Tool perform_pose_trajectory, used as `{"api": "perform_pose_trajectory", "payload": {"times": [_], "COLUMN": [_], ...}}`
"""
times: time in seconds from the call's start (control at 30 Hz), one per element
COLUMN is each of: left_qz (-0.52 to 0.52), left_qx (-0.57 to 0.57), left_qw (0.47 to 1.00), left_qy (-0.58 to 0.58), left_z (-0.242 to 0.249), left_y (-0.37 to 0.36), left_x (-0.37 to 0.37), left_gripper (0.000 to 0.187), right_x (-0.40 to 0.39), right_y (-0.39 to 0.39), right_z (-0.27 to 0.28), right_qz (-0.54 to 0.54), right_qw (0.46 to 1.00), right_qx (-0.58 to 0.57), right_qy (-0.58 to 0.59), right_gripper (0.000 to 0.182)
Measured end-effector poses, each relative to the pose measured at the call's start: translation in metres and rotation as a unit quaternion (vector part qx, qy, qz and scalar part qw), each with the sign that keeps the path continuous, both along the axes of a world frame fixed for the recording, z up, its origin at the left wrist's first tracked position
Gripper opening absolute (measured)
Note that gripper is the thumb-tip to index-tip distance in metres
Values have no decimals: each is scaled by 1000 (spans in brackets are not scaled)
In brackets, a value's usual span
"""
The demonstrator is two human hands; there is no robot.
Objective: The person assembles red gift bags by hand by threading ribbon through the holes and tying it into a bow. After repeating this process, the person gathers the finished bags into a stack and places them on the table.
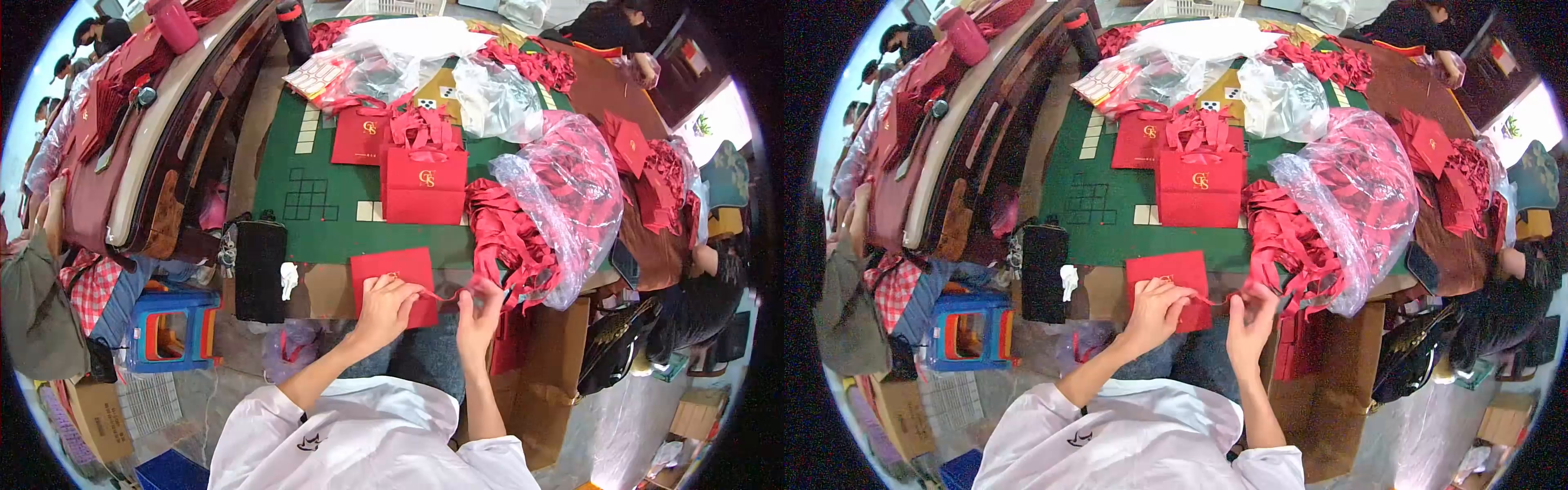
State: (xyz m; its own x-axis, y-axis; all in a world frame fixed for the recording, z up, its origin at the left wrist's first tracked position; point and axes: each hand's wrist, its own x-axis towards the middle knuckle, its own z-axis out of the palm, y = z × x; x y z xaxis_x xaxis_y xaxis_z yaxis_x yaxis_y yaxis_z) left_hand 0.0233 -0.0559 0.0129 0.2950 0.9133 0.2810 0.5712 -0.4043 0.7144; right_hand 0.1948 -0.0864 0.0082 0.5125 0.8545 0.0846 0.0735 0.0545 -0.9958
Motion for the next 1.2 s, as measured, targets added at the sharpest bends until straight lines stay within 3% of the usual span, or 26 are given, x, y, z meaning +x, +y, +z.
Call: {"api": "perform_pose_trajectory", "payload": {"times": [0.03, 0.07, 0.1, 0.17, 0.23, 0.53, 0.63, 0.7, 0.73, 0.87, 1.2], "left_qz": [2, 0, -3, -12, -20, -33, -2, 67, 67, 41, 35], "left_qx": [0, -1, -1, -5, -9, -16, 6, 57, 29, -6, 10], "left_qw": [1000, 1000, 1000, 999, 999, 999, 1000, 988, 986, 985, 995], "left_qy": [0, 14, 27, 35, 43, 20, 29, 128, 151, 168, 88], "left_z": [1, 3, 5, 10, 12, 8, 12, 13, 7, 3, 18], "left_y": [1, 1, 2, 2, 3, 13, 26, 35, 37, 38, 33], "left_x": [0, 0, 0, 2, 2, -9, -17, -22, -25, -24, -8], "left_gripper": [16, 15, 14, 13, 13, 15, 28, 45, 56, 57, 41], "right_x": [2, 5, 7, -2, -4, -7, -7, -8, -10, -17, -21], "right_y": [-2, -4, -6, -2, 3, 18, 21, 23, 24, 31, 36], "right_z": [6, 13, 22, 38, 41, 23, 22, 22, 20, 6, 10], "right_qz": [2, 36, 70, 75, 147, 195, 201, 199, 193, 165, 128], "right_qw": [1000, 983, 933, 923, 856, 903, 907, 910, 921, 938, 936], "right_qx": [0, 23, 45, 56, 71, 21, -7, -9, -16, -7, -22], "right_qy": [0, -178, -350, -374, -491, -383, -369, -364, -338, -304, -327], "right_gripper": [22, 23, 24, 24, 24, 11, 10, 9, 9, 10, 12]}}
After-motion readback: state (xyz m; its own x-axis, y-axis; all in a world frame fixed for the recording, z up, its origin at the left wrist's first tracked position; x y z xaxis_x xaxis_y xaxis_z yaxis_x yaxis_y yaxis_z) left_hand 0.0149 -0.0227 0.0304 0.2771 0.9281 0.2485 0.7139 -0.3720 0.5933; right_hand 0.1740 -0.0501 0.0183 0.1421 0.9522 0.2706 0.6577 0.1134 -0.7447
